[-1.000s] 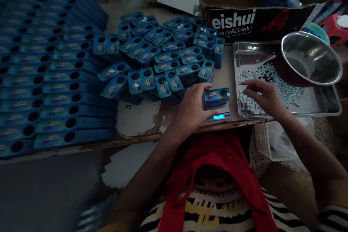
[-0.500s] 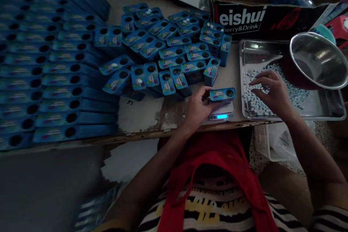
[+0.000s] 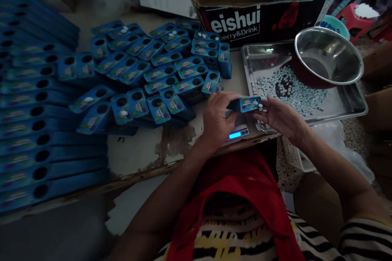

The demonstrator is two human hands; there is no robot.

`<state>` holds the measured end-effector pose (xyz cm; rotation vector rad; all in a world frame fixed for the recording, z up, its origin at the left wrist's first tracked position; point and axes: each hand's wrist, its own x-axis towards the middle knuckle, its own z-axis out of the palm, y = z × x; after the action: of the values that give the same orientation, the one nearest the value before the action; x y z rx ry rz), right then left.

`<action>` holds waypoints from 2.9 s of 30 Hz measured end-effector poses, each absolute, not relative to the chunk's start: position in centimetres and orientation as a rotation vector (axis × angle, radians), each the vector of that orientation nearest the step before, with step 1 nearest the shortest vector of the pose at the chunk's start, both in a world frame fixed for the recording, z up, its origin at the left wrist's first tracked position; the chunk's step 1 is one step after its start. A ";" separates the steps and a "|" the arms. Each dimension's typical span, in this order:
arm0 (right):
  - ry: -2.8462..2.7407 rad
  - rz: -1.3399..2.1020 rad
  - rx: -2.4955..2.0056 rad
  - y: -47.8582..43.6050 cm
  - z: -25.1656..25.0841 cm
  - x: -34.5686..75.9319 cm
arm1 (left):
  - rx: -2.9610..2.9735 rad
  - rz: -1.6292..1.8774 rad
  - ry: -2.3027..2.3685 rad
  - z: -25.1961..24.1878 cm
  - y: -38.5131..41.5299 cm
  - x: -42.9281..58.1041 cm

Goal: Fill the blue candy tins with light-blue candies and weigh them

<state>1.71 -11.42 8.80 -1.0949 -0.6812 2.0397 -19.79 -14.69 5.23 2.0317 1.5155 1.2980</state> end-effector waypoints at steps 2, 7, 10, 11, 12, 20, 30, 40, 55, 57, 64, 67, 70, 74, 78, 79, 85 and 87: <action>-0.712 2.053 -1.120 -11.3 8.8 2.1 | 1.826 1.354 1.539 4.4 -14.9 -19.9; -0.856 2.055 -1.172 -10.8 8.8 2.4 | 1.436 1.419 1.482 3.5 -15.6 -20.3; -0.904 2.074 -1.188 -10.5 9.0 1.8 | 1.347 1.426 1.494 3.1 -16.2 -20.9; -0.927 2.067 -1.197 -10.5 9.0 1.6 | 1.314 1.439 1.496 2.9 -16.5 -21.1; -0.958 2.049 -1.209 -10.4 9.1 1.3 | 1.278 1.455 1.492 2.6 -16.7 -21.3; -1.380 1.702 -1.303 -10.2 9.6 -0.9 | 1.111 1.449 1.371 0.4 -17.9 -21.5; -1.561 1.430 -1.359 -8.3 10.0 -2.4 | 1.282 1.407 1.435 1.6 -19.9 -24.1; -1.174 1.646 -1.610 -8.4 10.7 6.0 | 1.405 1.453 1.583 4.9 -22.2 -27.7; -1.461 1.609 -1.559 -8.8 11.1 6.5 | 1.586 1.517 1.552 6.5 -21.7 -27.8; -1.530 1.616 -1.561 -8.8 11.3 6.8 | 1.597 1.469 1.588 6.6 -21.6 -27.6; -1.702 1.449 -1.423 -9.6 12.8 5.0 | 1.647 1.289 1.617 7.0 -21.1 -26.2; -1.826 1.433 -1.270 -10.4 13.4 1.9 | 1.663 1.244 1.592 7.0 -20.8 -25.6; -2.067 1.349 -1.174 -10.6 13.5 -1.2 | 1.692 1.204 1.583 7.0 -20.5 -25.4; -2.319 1.244 -1.140 -9.9 13.5 -2.8 | 1.785 1.082 1.693 6.9 -19.5 -25.1; -2.318 1.078 -1.254 -9.1 13.4 0.3 | 2.035 0.863 1.720 7.7 -17.9 -23.3; -2.328 0.990 -1.321 -8.9 13.0 1.7 | 2.108 0.791 1.681 8.0 -17.5 -22.7; -2.387 -0.136 -1.471 -6.8 6.0 7.6 | 2.296 0.492 1.576 8.1 -16.0 -20.4; -2.250 -0.063 -1.396 -6.8 4.0 7.8 | 2.325 0.528 1.588 8.3 -16.7 -20.5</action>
<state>7.78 -6.84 4.01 -1.3956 -2.2500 -0.0629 -20.54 -16.67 8.29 2.3248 1.5876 0.5278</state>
